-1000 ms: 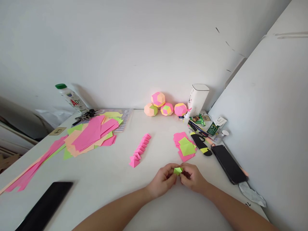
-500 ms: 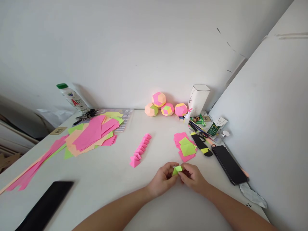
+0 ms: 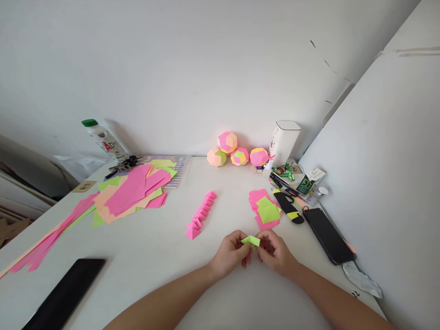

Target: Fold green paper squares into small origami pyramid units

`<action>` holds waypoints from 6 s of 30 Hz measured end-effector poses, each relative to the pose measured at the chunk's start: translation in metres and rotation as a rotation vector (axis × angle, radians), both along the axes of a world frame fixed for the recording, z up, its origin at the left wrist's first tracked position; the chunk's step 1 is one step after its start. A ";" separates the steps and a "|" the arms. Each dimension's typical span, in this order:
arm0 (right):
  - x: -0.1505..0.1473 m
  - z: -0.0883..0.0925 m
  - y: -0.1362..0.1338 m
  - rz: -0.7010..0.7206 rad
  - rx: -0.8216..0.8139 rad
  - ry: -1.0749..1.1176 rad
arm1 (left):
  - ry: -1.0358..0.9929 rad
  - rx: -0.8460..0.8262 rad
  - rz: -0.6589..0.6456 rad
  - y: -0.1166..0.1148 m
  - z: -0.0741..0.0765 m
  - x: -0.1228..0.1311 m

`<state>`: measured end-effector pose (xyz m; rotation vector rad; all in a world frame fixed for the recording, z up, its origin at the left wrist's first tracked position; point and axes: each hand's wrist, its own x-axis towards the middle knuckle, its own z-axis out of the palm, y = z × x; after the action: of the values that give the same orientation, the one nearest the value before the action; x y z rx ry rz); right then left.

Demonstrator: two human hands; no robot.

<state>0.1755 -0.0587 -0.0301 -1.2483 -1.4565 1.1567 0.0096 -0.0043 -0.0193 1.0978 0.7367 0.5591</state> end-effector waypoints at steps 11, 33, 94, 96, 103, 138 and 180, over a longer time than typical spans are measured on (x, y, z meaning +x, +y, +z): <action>0.000 -0.002 0.002 0.006 0.200 -0.108 | 0.027 0.015 -0.014 0.003 -0.002 -0.003; 0.002 0.000 0.007 -0.008 0.420 -0.240 | 0.039 -0.048 -0.054 0.003 0.001 0.000; 0.004 0.009 0.006 -0.006 -0.129 0.105 | 0.110 0.066 -0.128 -0.002 0.006 -0.001; 0.003 0.009 0.005 0.005 -0.108 0.071 | 0.120 0.085 -0.132 -0.002 0.005 -0.001; -0.001 0.010 0.003 0.000 0.004 -0.070 | 0.145 0.200 -0.169 -0.004 0.001 -0.004; 0.000 0.001 0.001 -0.051 0.180 -0.087 | -0.006 0.015 -0.132 0.001 -0.001 -0.005; 0.010 0.003 0.010 0.009 -0.154 0.172 | -0.063 -0.116 0.016 0.006 0.003 0.002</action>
<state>0.1853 -0.0489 -0.0276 -1.2141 -1.2660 1.3688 0.0112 0.0018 -0.0159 0.9635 0.7143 0.5555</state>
